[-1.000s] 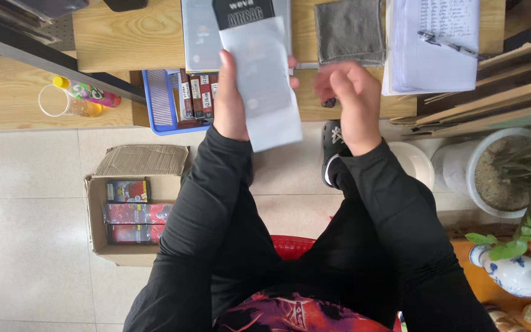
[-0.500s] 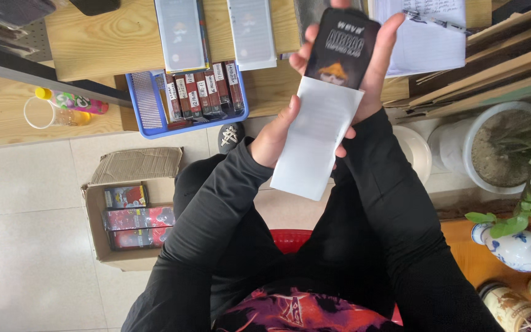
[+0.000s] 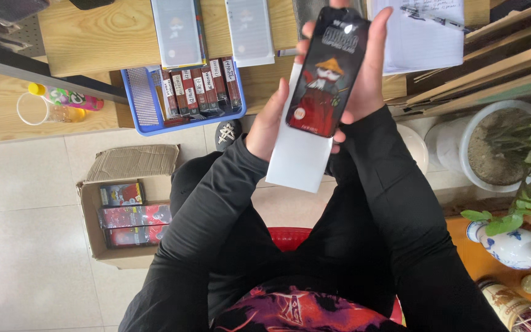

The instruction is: The person picks up a small product box from a blue tray and wipes it with a gray cloth. They then open the box, remove the contents, and wipe the inside of the box before placing it back on the table.

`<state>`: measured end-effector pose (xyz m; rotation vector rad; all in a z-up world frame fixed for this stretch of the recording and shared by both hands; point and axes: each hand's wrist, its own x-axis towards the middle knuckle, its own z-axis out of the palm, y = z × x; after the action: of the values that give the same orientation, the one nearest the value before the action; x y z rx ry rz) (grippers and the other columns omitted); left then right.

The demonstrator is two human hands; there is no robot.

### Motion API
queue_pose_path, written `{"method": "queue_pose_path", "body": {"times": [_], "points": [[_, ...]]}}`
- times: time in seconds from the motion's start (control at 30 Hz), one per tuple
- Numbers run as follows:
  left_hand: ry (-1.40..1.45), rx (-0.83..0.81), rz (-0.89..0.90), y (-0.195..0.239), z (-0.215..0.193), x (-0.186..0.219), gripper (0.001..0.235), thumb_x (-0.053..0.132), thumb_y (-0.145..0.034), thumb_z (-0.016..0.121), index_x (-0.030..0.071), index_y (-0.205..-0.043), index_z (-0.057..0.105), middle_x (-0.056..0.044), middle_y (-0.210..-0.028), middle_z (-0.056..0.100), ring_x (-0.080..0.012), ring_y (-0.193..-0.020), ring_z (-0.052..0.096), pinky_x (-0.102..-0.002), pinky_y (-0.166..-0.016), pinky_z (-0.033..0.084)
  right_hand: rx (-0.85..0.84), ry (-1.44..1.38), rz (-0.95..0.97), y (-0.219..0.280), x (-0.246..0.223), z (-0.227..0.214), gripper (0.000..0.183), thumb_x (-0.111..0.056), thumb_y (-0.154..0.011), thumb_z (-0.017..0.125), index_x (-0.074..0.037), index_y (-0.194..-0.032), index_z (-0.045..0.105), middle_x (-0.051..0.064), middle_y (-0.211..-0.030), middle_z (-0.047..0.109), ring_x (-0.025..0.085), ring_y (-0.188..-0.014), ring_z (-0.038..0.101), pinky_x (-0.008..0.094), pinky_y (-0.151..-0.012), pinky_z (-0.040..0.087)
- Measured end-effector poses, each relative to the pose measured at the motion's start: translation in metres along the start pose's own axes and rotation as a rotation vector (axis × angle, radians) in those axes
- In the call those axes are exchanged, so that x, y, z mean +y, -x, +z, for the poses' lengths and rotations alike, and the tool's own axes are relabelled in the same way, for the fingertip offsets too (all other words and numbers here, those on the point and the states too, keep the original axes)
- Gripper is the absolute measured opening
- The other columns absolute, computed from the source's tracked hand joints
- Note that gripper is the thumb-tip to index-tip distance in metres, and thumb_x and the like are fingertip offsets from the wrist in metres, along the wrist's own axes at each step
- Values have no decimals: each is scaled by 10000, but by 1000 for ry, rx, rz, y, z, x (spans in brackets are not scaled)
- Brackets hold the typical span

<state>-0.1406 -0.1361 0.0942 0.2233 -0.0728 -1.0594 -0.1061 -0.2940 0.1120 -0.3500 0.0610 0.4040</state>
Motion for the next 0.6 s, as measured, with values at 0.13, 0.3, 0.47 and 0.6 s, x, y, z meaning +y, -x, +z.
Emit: {"method": "queue_pose_path", "body": {"times": [0.13,0.3,0.47,0.6], "points": [[11,-87,131,2,-5,7,789,603,-965,459,-93,-1333,507,-278,-1226,625,-404,-1044,664,-515,-955,552,-21,328,-128,1,20,-4,602,-612,-871,556,-142,-1247,580,187,-1167,624,326,-1111,615,436,-981,526],[85,37,194,3,-15,9,721,577,-965,499,-12,-1379,473,-321,-1198,618,-462,-1002,660,-659,-872,538,-162,459,-76,-1,25,-3,549,-558,-934,634,-116,-1254,577,212,-1270,579,353,-1215,576,479,-1054,515],[39,50,251,2,-4,11,700,556,-990,475,-60,-1320,510,-299,-1164,636,-453,-899,671,-635,-758,568,-99,684,-152,0,23,4,554,-599,-936,569,-105,-1184,602,211,-1264,604,305,-1209,609,426,-1030,537],[1,6,211,4,-13,13,760,593,-990,423,-78,-1337,503,-288,-1248,605,-413,-991,668,-591,-834,571,-48,735,-141,-2,21,-2,590,-623,-907,552,-89,-1133,660,192,-1234,650,310,-1189,653,413,-989,576]]}}
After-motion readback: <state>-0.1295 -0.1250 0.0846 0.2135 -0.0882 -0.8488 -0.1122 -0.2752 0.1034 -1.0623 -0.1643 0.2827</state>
